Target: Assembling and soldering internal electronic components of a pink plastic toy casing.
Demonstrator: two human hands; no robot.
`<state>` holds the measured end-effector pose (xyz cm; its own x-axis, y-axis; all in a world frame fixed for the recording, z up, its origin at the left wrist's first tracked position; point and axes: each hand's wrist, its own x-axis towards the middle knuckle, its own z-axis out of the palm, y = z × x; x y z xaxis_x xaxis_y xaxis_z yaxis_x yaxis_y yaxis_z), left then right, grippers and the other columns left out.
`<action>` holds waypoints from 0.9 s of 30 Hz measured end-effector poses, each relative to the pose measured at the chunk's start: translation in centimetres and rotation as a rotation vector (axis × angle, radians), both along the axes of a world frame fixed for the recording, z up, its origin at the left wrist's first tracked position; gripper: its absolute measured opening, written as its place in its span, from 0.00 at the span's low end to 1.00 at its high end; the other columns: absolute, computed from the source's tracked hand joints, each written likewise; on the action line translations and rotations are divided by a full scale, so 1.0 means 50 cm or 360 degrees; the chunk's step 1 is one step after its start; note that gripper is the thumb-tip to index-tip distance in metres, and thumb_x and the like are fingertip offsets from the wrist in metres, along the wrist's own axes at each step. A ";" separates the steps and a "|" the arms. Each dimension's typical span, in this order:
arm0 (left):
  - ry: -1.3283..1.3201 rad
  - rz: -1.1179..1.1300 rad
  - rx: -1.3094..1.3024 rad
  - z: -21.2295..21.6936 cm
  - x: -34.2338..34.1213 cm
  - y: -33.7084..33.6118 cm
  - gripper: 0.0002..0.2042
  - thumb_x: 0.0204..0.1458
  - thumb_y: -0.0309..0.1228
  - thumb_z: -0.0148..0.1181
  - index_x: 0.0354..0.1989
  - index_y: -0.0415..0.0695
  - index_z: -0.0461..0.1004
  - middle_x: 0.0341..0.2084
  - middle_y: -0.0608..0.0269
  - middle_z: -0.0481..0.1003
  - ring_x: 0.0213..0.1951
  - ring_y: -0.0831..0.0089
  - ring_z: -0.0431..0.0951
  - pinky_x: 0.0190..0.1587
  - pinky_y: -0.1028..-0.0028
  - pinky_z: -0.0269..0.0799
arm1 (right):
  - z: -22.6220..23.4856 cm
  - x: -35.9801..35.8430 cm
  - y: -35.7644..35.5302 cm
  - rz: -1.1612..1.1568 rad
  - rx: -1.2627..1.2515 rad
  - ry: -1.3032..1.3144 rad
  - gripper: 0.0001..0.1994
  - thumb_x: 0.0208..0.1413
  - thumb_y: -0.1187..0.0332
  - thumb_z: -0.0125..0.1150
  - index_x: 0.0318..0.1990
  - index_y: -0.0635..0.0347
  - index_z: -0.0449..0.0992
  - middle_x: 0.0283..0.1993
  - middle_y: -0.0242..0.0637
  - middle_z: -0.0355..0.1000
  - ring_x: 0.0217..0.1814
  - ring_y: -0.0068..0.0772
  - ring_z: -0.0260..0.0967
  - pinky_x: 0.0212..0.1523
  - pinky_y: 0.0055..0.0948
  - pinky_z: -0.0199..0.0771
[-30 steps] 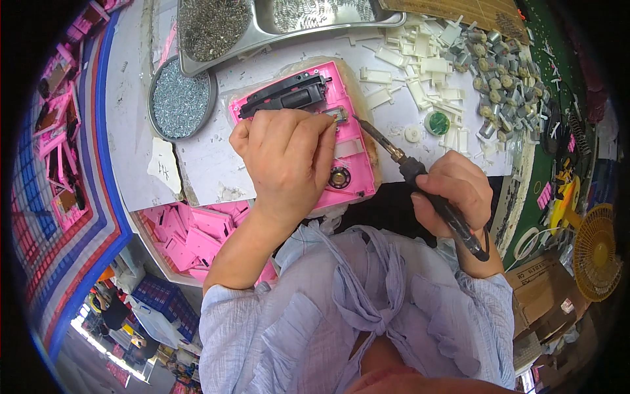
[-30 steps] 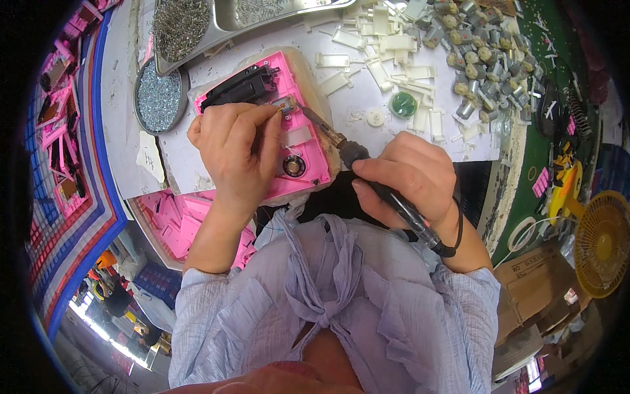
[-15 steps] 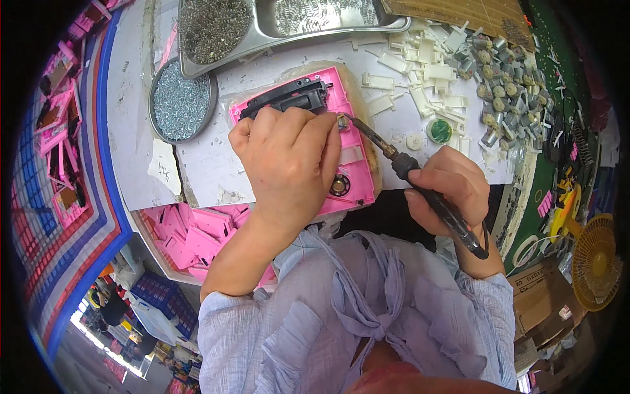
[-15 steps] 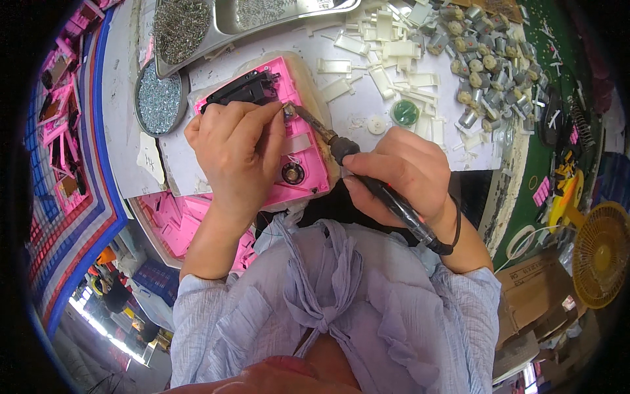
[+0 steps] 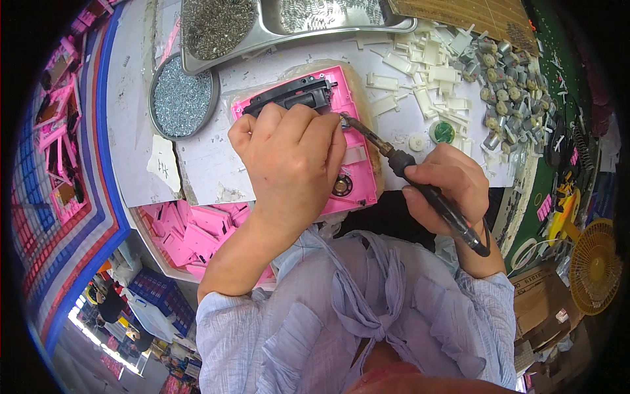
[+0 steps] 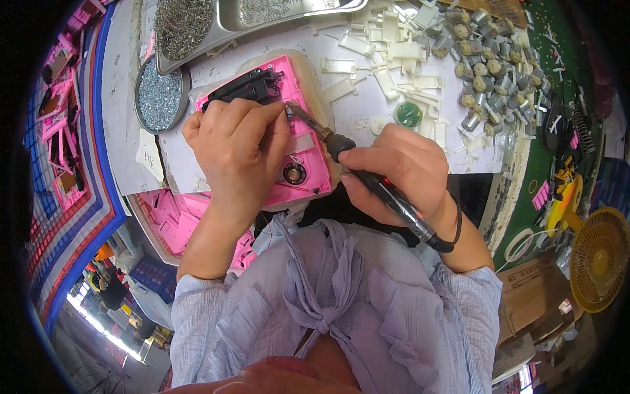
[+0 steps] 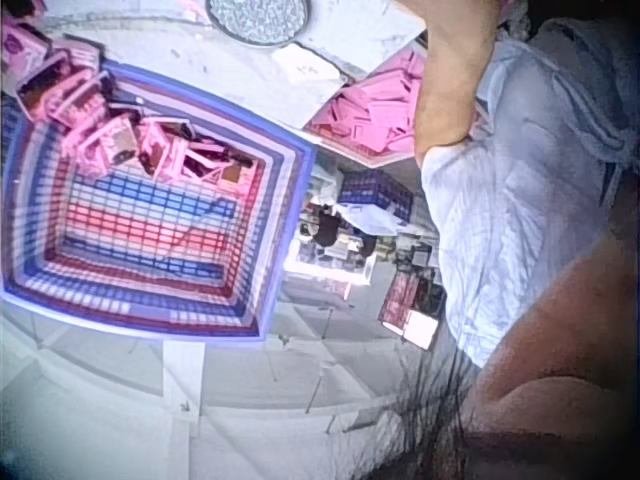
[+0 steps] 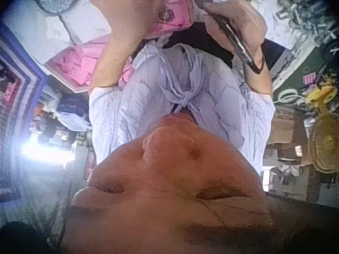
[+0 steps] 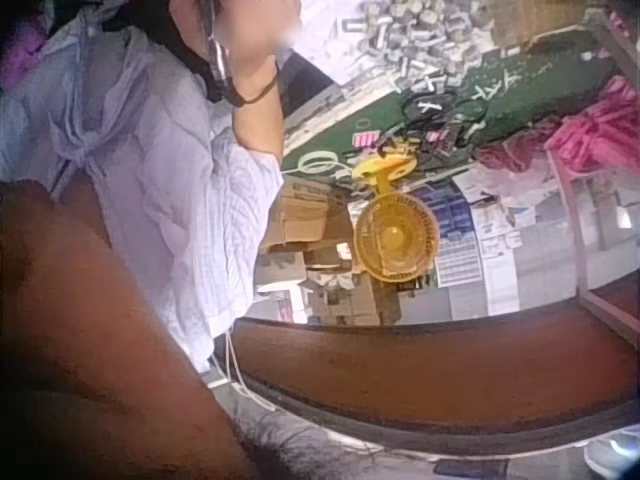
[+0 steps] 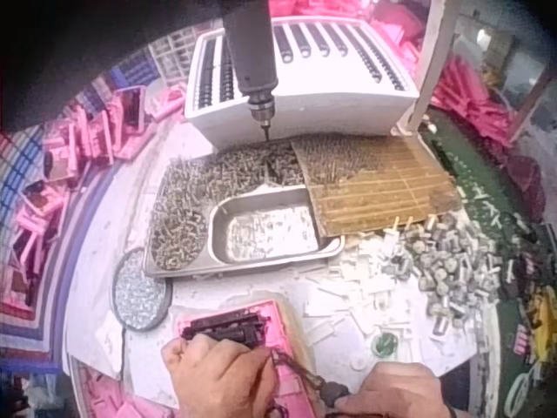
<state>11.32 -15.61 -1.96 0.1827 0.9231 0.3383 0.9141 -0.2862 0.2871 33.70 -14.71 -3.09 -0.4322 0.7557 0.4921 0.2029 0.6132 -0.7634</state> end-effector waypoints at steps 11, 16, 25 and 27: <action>-0.0016 -0.0021 0.0105 -0.010 0.003 0.003 0.04 0.43 0.30 0.67 0.25 0.49 0.77 0.23 0.70 0.67 0.30 0.69 0.67 0.40 0.65 0.52 | 0.012 0.028 -0.010 -0.0115 -0.0236 0.0122 0.15 0.41 0.78 0.70 0.39 0.68 0.77 0.22 0.36 0.69 0.19 0.27 0.61 0.20 0.24 0.56; -0.0017 -0.0013 0.0118 -0.010 0.005 0.004 0.03 0.43 0.30 0.66 0.26 0.49 0.77 0.23 0.70 0.67 0.30 0.69 0.67 0.40 0.65 0.52 | 0.021 0.021 -0.005 -0.0051 -0.0201 0.0055 0.15 0.41 0.79 0.70 0.39 0.67 0.77 0.23 0.36 0.70 0.19 0.28 0.63 0.20 0.25 0.59; 0.0037 0.0003 -0.0003 0.004 0.004 -0.002 0.06 0.43 0.29 0.68 0.31 0.49 0.80 0.27 0.71 0.74 0.32 0.71 0.70 0.43 0.66 0.55 | 0.024 0.000 0.000 -0.0018 -0.0046 -0.0076 0.16 0.40 0.80 0.69 0.39 0.63 0.76 0.23 0.35 0.70 0.19 0.33 0.64 0.20 0.28 0.62; 0.0041 0.0007 -0.0012 0.003 0.004 -0.002 0.06 0.43 0.29 0.68 0.31 0.49 0.80 0.27 0.72 0.74 0.32 0.71 0.70 0.43 0.66 0.55 | 0.025 0.000 0.003 -0.0008 -0.0007 -0.0080 0.16 0.39 0.80 0.69 0.39 0.63 0.76 0.22 0.35 0.69 0.19 0.33 0.64 0.20 0.28 0.62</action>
<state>11.51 -15.70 -1.80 0.1872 0.9265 0.3265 0.9225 -0.2800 0.2657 33.73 -14.58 -1.85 -0.4524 0.7600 0.4666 0.2442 0.6087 -0.7548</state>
